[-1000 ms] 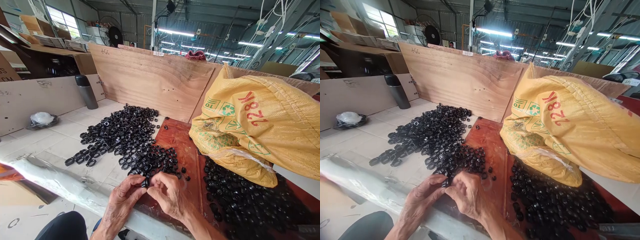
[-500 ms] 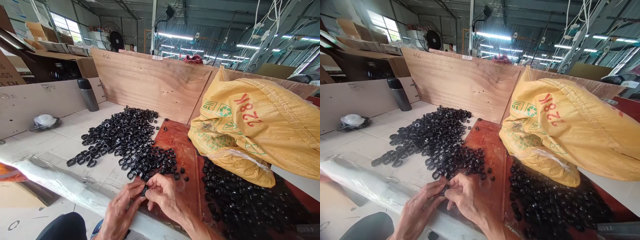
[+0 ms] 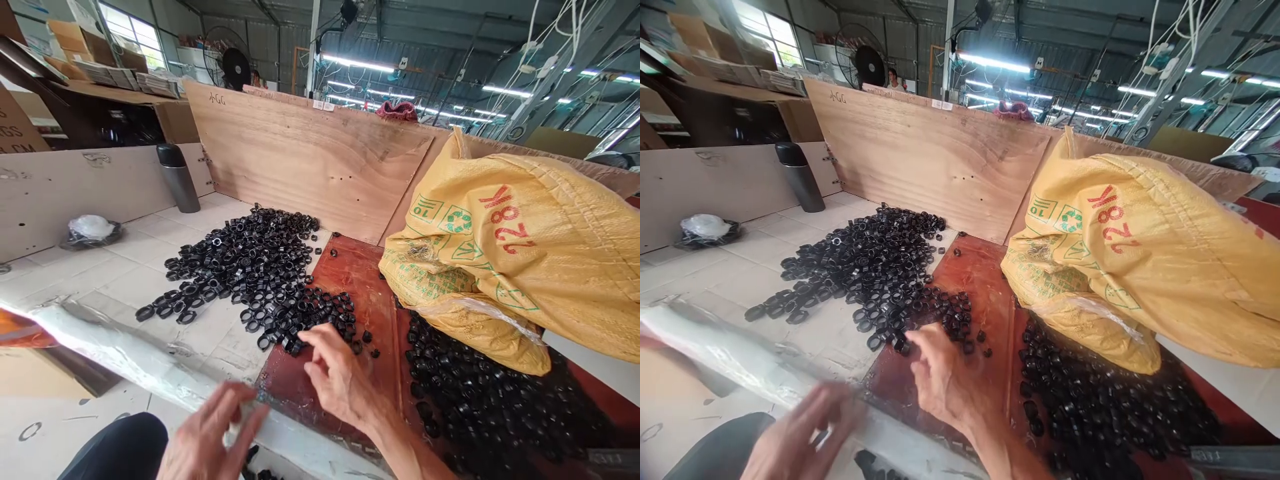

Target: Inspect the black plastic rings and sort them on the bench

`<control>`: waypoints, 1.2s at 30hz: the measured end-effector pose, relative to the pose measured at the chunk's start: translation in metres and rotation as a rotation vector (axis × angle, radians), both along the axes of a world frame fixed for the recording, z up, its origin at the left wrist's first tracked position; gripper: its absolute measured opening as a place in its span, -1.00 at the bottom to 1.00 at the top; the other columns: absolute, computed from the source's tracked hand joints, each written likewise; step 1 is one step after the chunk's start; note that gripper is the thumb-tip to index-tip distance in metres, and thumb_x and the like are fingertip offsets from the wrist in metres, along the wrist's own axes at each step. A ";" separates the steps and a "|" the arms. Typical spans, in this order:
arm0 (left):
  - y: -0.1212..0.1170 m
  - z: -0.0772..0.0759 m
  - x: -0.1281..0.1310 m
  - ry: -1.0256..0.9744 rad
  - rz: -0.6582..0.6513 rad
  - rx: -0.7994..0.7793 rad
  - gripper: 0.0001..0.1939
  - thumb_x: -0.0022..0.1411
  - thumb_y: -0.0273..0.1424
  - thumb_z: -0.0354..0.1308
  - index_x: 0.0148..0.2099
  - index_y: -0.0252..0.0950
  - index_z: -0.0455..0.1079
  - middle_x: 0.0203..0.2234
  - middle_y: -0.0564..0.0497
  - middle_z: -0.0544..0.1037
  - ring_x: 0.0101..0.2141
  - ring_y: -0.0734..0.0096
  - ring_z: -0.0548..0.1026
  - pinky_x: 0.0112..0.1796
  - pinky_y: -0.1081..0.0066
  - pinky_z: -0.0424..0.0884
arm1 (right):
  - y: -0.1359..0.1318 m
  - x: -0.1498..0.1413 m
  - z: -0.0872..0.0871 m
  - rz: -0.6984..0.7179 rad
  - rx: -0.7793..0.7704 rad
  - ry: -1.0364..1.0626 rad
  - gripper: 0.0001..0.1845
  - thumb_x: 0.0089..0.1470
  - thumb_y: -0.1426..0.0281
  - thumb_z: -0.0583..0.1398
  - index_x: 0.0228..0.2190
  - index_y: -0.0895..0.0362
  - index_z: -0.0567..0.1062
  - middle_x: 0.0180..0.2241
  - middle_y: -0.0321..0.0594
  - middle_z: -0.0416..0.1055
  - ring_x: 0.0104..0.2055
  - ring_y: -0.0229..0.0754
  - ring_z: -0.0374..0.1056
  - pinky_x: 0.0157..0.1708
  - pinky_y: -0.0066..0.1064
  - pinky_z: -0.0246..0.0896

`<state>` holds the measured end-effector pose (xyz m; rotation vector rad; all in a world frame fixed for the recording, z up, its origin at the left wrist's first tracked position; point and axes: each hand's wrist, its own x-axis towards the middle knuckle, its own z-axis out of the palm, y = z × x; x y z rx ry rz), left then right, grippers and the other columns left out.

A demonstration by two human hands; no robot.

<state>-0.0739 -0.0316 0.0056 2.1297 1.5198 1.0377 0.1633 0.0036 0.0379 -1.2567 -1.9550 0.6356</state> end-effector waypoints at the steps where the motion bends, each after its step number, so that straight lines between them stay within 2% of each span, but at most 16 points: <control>1: 0.015 0.005 0.000 0.039 0.066 -0.004 -0.74 0.37 -0.07 0.11 -0.11 -0.10 0.45 -0.35 0.04 0.59 -0.48 0.32 0.59 -0.48 0.45 0.48 | 0.000 -0.001 0.001 0.067 0.012 -0.013 -0.49 0.09 0.61 0.14 0.07 0.07 0.43 0.01 -0.12 0.41 -0.11 -0.17 0.42 -0.07 -0.40 0.32; 2: 0.029 0.008 0.001 0.082 0.090 -0.009 -0.74 0.37 -0.09 0.10 -0.07 -0.12 0.43 -0.33 0.04 0.58 -0.51 0.34 0.59 -0.49 0.45 0.45 | 0.001 0.001 0.002 0.075 0.024 -0.021 -0.52 0.10 0.62 0.12 0.03 0.07 0.45 -0.01 -0.14 0.43 -0.09 -0.16 0.42 -0.07 -0.40 0.32; 3: 0.041 0.009 0.003 0.133 0.094 -0.011 -0.74 0.38 -0.13 0.09 -0.04 -0.15 0.41 -0.28 0.03 0.58 -0.52 0.35 0.58 -0.50 0.43 0.44 | 0.003 0.006 0.004 0.023 0.037 -0.028 -0.61 0.11 0.62 0.10 -0.06 0.08 0.48 -0.10 -0.16 0.46 -0.12 -0.16 0.42 -0.10 -0.40 0.31; 5: 0.057 0.008 0.011 0.250 0.073 -0.013 -0.69 0.37 -0.15 0.10 0.06 -0.17 0.40 -0.20 -0.02 0.57 -0.46 0.30 0.61 -0.48 0.41 0.44 | 0.009 0.028 0.012 -0.218 0.061 -0.061 -0.77 0.11 0.62 0.09 -0.29 0.09 0.45 -0.31 -0.24 0.44 -0.26 -0.17 0.40 -0.21 -0.39 0.27; 6: 0.060 0.006 0.016 0.293 0.068 -0.009 -0.66 0.37 -0.15 0.11 0.09 -0.16 0.39 -0.17 -0.03 0.56 -0.42 0.26 0.62 -0.46 0.40 0.45 | 0.012 0.043 0.017 -0.321 0.046 -0.118 -0.80 0.08 0.61 0.11 -0.32 0.09 0.42 -0.34 -0.25 0.41 -0.29 -0.17 0.37 -0.23 -0.37 0.25; 8: 0.058 0.001 0.028 0.326 0.086 0.003 -0.60 0.36 -0.13 0.11 0.16 -0.16 0.35 -0.15 -0.06 0.53 -0.38 0.21 0.63 -0.45 0.38 0.46 | 0.016 0.072 0.029 -0.420 -0.043 -0.263 -0.80 -0.04 0.61 0.19 -0.35 0.11 0.38 -0.34 -0.25 0.38 -0.29 -0.15 0.35 -0.20 -0.34 0.22; 11: 0.045 -0.003 0.039 0.255 0.069 -0.003 -0.63 0.35 -0.13 0.12 0.13 -0.14 0.36 -0.19 -0.03 0.50 -0.41 0.25 0.60 -0.48 0.39 0.45 | 0.013 0.093 0.039 -0.313 -0.306 -0.382 -0.67 -0.10 0.51 0.33 -0.26 0.11 0.38 -0.30 -0.27 0.38 -0.26 -0.13 0.37 -0.23 -0.35 0.21; 13: 0.037 -0.001 0.040 0.182 -0.048 -0.027 -0.75 0.35 -0.15 0.13 -0.03 -0.13 0.42 -0.30 0.04 0.50 -0.46 0.32 0.58 -0.47 0.43 0.45 | 0.009 0.085 0.036 -0.183 -0.388 -0.420 -0.53 -0.14 0.45 0.42 -0.17 0.10 0.41 -0.21 -0.24 0.39 -0.23 -0.12 0.39 -0.23 -0.36 0.21; 15: 0.034 0.003 0.039 0.137 -0.197 -0.046 -0.83 0.34 -0.16 0.17 -0.16 -0.12 0.44 -0.37 0.08 0.51 -0.45 0.36 0.58 -0.43 0.47 0.46 | 0.006 0.067 0.026 -0.110 -0.351 -0.441 -0.54 -0.06 0.45 0.41 -0.11 0.08 0.43 -0.12 -0.20 0.36 -0.21 -0.13 0.40 -0.20 -0.36 0.21; 17: 0.035 0.008 0.037 0.138 -0.313 -0.057 -0.87 0.33 -0.20 0.20 -0.22 -0.11 0.48 -0.38 0.08 0.54 -0.38 0.33 0.60 -0.36 0.47 0.47 | 0.005 0.049 0.015 -0.091 -0.267 -0.440 -0.68 0.08 0.46 0.36 -0.11 0.08 0.47 -0.10 -0.18 0.34 -0.19 -0.14 0.42 -0.18 -0.36 0.21; 21: 0.037 0.015 0.035 0.138 -0.398 -0.076 -0.84 0.35 -0.31 0.15 -0.29 -0.10 0.52 -0.38 0.06 0.58 -0.34 0.33 0.61 -0.31 0.48 0.46 | 0.006 0.034 0.003 -0.054 -0.191 -0.434 -0.85 0.16 0.49 0.31 -0.20 0.11 0.51 -0.14 -0.18 0.35 -0.21 -0.16 0.43 -0.22 -0.39 0.22; 25: 0.036 0.011 0.036 0.050 -0.336 -0.128 -0.86 0.30 -0.35 0.12 -0.30 -0.13 0.48 -0.43 0.09 0.60 -0.41 0.37 0.60 -0.36 0.49 0.46 | 0.007 0.035 0.009 -0.052 -0.171 -0.340 -0.83 0.05 0.55 0.34 -0.30 0.13 0.51 -0.19 -0.22 0.39 -0.30 -0.21 0.39 -0.30 -0.42 0.22; 27: 0.037 0.005 0.038 -0.016 -0.197 -0.183 -0.87 0.27 -0.33 0.12 -0.34 -0.13 0.45 -0.52 0.13 0.58 -0.51 0.41 0.56 -0.43 0.51 0.43 | 0.005 0.032 0.015 -0.047 -0.167 -0.236 -0.81 -0.02 0.57 0.34 -0.34 0.12 0.50 -0.26 -0.26 0.42 -0.31 -0.21 0.39 -0.31 -0.44 0.23; 30: 0.040 0.003 0.046 -0.170 0.020 -0.276 -0.83 0.18 -0.25 0.19 -0.43 -0.15 0.37 -0.65 0.18 0.47 -0.62 0.44 0.46 -0.54 0.51 0.36 | 0.001 0.024 0.020 0.028 -0.275 0.008 -0.81 0.03 0.51 0.34 -0.28 0.08 0.52 -0.37 -0.35 0.49 -0.32 -0.22 0.44 -0.32 -0.48 0.28; 33: 0.043 0.012 0.055 -0.499 0.025 -0.493 -0.73 0.10 -0.13 0.27 -0.24 -0.18 0.44 -0.58 0.16 0.50 -0.58 0.38 0.52 -0.52 0.46 0.44 | -0.002 0.016 0.017 0.079 -0.356 0.179 -0.77 0.08 0.46 0.36 -0.17 0.04 0.59 -0.30 -0.36 0.54 -0.35 -0.27 0.48 -0.33 -0.50 0.32; 36: 0.043 0.023 0.058 -0.734 -0.015 -0.675 -0.53 0.06 -0.05 0.33 -0.09 -0.26 0.51 -0.52 0.08 0.57 -0.49 0.30 0.60 -0.39 0.37 0.54 | -0.001 0.011 0.014 0.038 -0.310 0.198 -0.74 0.07 0.50 0.36 -0.17 0.04 0.64 -0.19 -0.31 0.54 -0.30 -0.26 0.48 -0.26 -0.47 0.37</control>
